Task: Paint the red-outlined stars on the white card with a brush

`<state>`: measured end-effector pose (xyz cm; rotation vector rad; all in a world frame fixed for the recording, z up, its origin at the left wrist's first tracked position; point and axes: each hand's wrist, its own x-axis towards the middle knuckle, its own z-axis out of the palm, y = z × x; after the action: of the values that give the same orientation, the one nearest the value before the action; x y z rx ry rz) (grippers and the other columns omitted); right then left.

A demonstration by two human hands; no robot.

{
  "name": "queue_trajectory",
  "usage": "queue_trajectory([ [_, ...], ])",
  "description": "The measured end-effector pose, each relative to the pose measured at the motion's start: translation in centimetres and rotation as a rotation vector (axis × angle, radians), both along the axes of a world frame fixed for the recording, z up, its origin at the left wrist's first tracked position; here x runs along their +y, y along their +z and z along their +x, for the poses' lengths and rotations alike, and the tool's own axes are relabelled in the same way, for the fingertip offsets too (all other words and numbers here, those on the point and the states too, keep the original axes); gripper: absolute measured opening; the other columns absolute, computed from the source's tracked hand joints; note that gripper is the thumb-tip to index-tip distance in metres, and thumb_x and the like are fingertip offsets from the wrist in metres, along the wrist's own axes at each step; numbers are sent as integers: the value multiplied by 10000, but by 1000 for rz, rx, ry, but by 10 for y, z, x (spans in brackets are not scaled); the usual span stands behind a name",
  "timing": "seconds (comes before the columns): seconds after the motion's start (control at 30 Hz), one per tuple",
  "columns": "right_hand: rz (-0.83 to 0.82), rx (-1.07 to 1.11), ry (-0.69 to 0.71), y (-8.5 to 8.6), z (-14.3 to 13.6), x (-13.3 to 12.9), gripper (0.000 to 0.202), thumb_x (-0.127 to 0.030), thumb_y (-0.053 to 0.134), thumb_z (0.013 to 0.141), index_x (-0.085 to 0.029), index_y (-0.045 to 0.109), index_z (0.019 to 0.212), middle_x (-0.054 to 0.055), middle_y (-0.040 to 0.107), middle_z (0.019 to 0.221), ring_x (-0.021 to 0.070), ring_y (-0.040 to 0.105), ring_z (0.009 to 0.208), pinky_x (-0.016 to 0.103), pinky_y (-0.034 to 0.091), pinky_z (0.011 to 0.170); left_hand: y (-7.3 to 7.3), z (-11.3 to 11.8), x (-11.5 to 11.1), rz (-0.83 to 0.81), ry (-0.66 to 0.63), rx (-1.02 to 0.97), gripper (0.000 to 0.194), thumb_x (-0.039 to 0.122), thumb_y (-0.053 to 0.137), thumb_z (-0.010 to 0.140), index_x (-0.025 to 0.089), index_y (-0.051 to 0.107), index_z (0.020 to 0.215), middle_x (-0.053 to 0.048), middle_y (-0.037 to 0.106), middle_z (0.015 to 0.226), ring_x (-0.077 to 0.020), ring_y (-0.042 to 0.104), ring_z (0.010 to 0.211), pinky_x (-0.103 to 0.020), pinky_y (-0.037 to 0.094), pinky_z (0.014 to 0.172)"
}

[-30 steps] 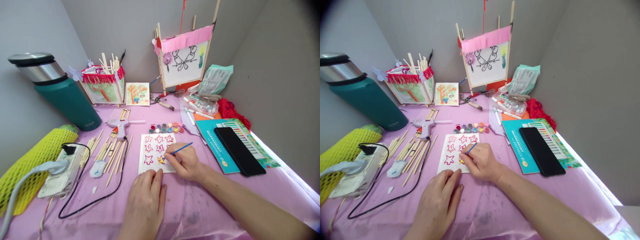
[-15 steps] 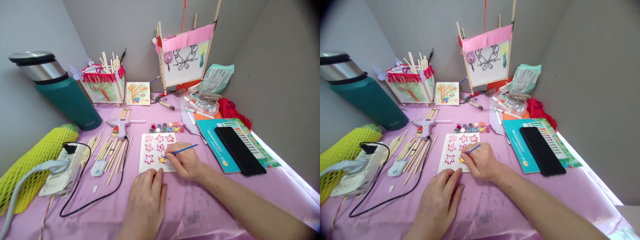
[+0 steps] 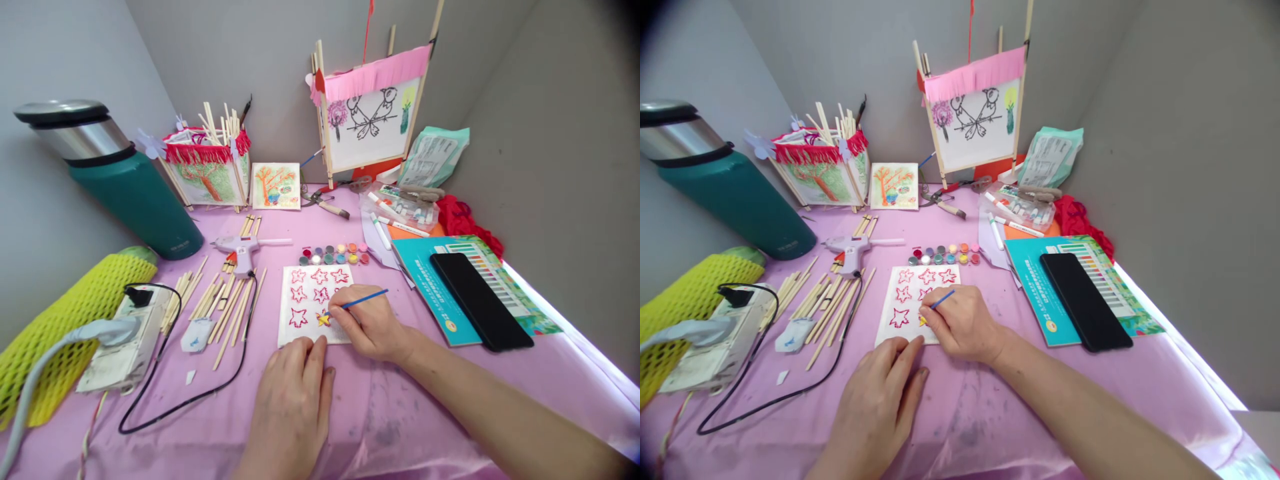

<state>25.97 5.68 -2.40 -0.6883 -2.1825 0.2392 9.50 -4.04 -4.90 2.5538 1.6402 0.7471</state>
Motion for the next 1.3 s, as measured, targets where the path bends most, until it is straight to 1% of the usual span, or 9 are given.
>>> queue_trajectory([
  [0.53, 33, 2, 11, -3, 1, 0, 140, -171, 436, 898, -166, 554, 823, 35, 623, 668, 144, 562, 600, 270, 449, 599, 1, 0, 1, 10, 1, 3, 369, 204, 485, 876, 135, 472, 1239, -94, 546, 1003, -204, 538, 872, -380, 488, 749],
  [0.7, 42, -19, 28, -2, 0, 0, 147, -170, 425, 901, -172, 556, 835, 36, 639, 689, 146, 574, 610, 273, 454, 601, 1, 0, 1, -1, 5, 0, 365, 212, 477, 881, 152, 473, 1241, -90, 547, 1003, -201, 540, 874, -376, 486, 754],
  [1.13, 57, -14, 43, -1, -1, -1, 146, -163, 434, 895, -168, 549, 805, 30, 628, 660, 141, 563, 587, 267, 438, 584, -1, -1, 1, 5, 4, -7, 368, 214, 481, 882, 146, 467, 1243, -93, 540, 1012, -203, 529, 881, -382, 485, 756],
  [1.3, 54, -14, 30, 0, -1, -1, 149, -164, 437, 897, -168, 555, 806, 34, 641, 677, 142, 565, 599, 272, 446, 595, 0, -1, 1, -10, 1, -6, 373, 214, 483, 882, 148, 465, 1248, -90, 538, 1007, -202, 530, 875, -385, 484, 755],
])
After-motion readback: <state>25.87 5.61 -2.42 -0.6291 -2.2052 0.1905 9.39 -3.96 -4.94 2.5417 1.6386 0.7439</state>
